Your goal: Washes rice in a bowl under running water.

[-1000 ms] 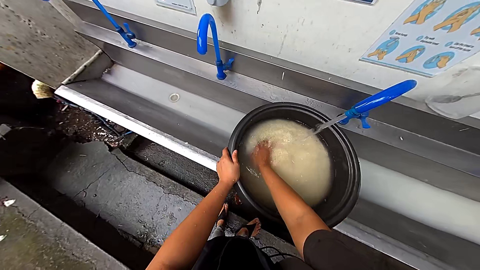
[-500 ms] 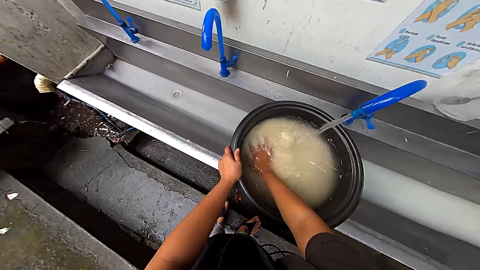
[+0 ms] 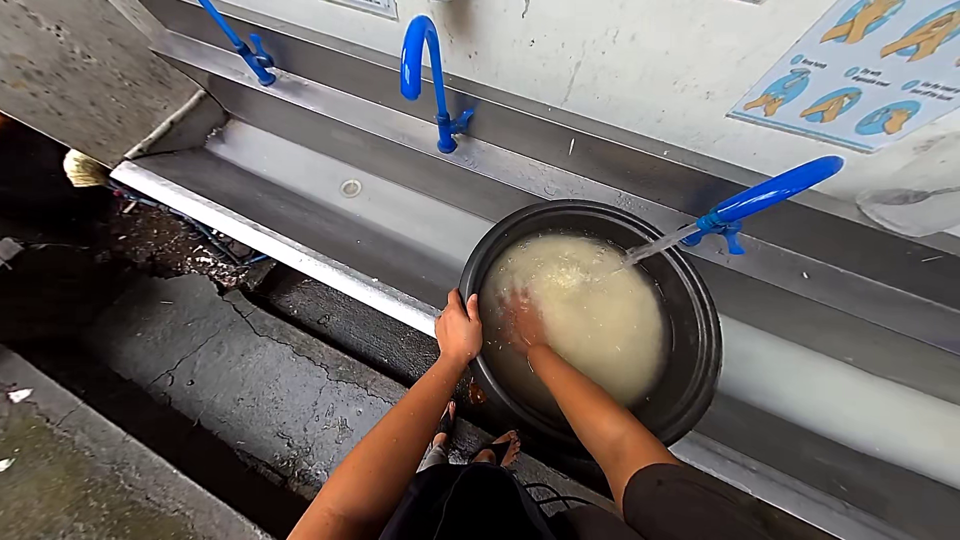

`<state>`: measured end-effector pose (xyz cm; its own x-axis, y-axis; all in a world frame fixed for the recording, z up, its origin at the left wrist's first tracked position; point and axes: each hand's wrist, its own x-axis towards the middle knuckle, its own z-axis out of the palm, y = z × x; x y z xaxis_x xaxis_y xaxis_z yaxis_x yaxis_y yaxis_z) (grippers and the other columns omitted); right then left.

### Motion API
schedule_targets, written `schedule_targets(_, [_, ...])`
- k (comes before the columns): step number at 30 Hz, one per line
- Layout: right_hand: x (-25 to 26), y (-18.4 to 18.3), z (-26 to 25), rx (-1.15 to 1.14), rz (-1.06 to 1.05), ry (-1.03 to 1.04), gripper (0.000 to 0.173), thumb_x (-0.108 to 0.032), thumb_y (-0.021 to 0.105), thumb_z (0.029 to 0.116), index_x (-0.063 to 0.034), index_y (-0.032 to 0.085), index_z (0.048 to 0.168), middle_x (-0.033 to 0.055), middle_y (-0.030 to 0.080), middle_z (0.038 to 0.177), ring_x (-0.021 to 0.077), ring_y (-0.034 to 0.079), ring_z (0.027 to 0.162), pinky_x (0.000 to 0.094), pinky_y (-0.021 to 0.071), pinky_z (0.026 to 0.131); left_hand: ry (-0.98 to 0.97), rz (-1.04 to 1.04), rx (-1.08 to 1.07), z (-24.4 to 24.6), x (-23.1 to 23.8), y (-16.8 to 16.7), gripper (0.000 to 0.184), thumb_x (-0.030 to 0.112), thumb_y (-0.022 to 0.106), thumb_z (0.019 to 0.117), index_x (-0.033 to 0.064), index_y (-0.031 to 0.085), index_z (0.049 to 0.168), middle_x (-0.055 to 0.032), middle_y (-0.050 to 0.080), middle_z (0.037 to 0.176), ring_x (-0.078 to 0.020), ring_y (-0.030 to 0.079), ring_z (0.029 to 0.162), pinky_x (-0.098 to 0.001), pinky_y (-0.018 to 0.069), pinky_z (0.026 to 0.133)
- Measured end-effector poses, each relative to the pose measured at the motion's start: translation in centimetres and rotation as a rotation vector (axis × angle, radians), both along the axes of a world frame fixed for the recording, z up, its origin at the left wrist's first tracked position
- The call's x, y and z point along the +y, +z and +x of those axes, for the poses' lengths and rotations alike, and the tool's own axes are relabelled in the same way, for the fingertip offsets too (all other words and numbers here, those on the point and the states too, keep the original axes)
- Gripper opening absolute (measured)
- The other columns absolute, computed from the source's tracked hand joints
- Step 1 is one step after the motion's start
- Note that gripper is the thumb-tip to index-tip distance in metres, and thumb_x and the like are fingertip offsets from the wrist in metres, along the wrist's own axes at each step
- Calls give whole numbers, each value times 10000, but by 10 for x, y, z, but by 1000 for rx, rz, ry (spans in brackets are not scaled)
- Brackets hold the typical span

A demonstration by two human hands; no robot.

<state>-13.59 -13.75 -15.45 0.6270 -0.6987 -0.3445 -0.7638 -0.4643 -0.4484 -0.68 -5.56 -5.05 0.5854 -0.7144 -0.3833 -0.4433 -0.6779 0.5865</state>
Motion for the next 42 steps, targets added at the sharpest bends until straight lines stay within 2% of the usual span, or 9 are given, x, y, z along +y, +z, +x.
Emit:
schedule_targets(5, [21, 16, -17, 109, 124, 70, 766, -489, 498, 1029, 17, 345, 1585, 259, 273, 1665, 424, 198, 1567, 614, 129, 1267, -3, -1, -5, 0, -1, -1, 565, 413, 285, 1125, 37, 441, 1518, -225, 679, 1272, -356, 631, 1248, -561, 406, 1113])
schedule_targets(9, [35, 13, -39, 106, 82, 199, 662, -441, 589, 989, 28, 527, 1452, 297, 466, 1526, 467, 425, 1435, 650, 310, 1173, -2, -2, 2, 0, 0, 0, 561, 418, 295, 1125, 53, 437, 1527, -222, 673, 1289, -356, 621, 1264, -565, 395, 1125])
schedule_targets(14, [24, -2, -91, 1, -118, 387, 682, -470, 582, 984, -49, 506, 1516, 259, 332, 1641, 442, 162, 1575, 635, 124, 1260, -3, 4, 18, 1, 0, 1, 563, 418, 300, 1126, 52, 426, 1536, -220, 672, 1297, -361, 613, 1276, -570, 383, 1137])
schedule_targets(18, [-4, 11, -103, 85, -87, 245, 664, -464, 485, 1035, -103, 412, 1587, 172, 267, 1694, 415, 223, 1564, 698, 162, 1215, -4, -2, 21, 2, 0, 0, 560, 419, 305, 1125, 52, 436, 1528, -224, 673, 1286, -353, 626, 1258, -561, 397, 1125])
schedule_targets(20, [-18, 15, -101, 152, -106, 185, 640, -481, 448, 1046, -148, 415, 1591, 177, 353, 1655, 420, 309, 1530, 689, 225, 1202, -2, -10, 25, 2, 1, 1, 559, 416, 301, 1126, 47, 439, 1522, -227, 675, 1278, -356, 627, 1253, -564, 395, 1124])
schedule_targets(26, [-55, 28, -94, 306, -24, 12, 548, -405, 398, 1100, -29, 558, 1465, 240, 552, 1487, 431, 462, 1430, 644, 289, 1187, -2, -8, 18, 2, 2, -2, 568, 426, 293, 1125, 50, 434, 1526, -229, 677, 1273, -365, 629, 1248, -569, 405, 1116])
schedule_targets(37, [-92, 28, -115, 363, -57, -462, 535, -333, 464, 1086, 81, 551, 1414, 314, 539, 1459, 443, 478, 1415, 608, 337, 1178, 3, -36, 15, 3, 2, -4, 547, 416, 301, 1125, 63, 447, 1517, -234, 685, 1240, -379, 637, 1222, -587, 420, 1087])
schedule_targets(39, [-91, 23, -118, 304, -93, -518, 622, -406, 494, 1061, 72, 509, 1458, 318, 480, 1514, 449, 427, 1454, 610, 321, 1183, 13, -48, 23, 4, 2, -6, 537, 406, 326, 1125, 53, 451, 1510, -245, 689, 1214, -394, 653, 1185, -601, 452, 1047])
schedule_targets(42, [-92, 8, -123, 214, -196, -509, 713, -460, 501, 1050, 10, 377, 1572, 287, 232, 1669, 459, 142, 1573, 666, 77, 1249, 22, -44, 34, 3, 1, -7, 524, 404, 339, 1125, 63, 450, 1507, -249, 692, 1186, -409, 666, 1146, -608, 486, 995])
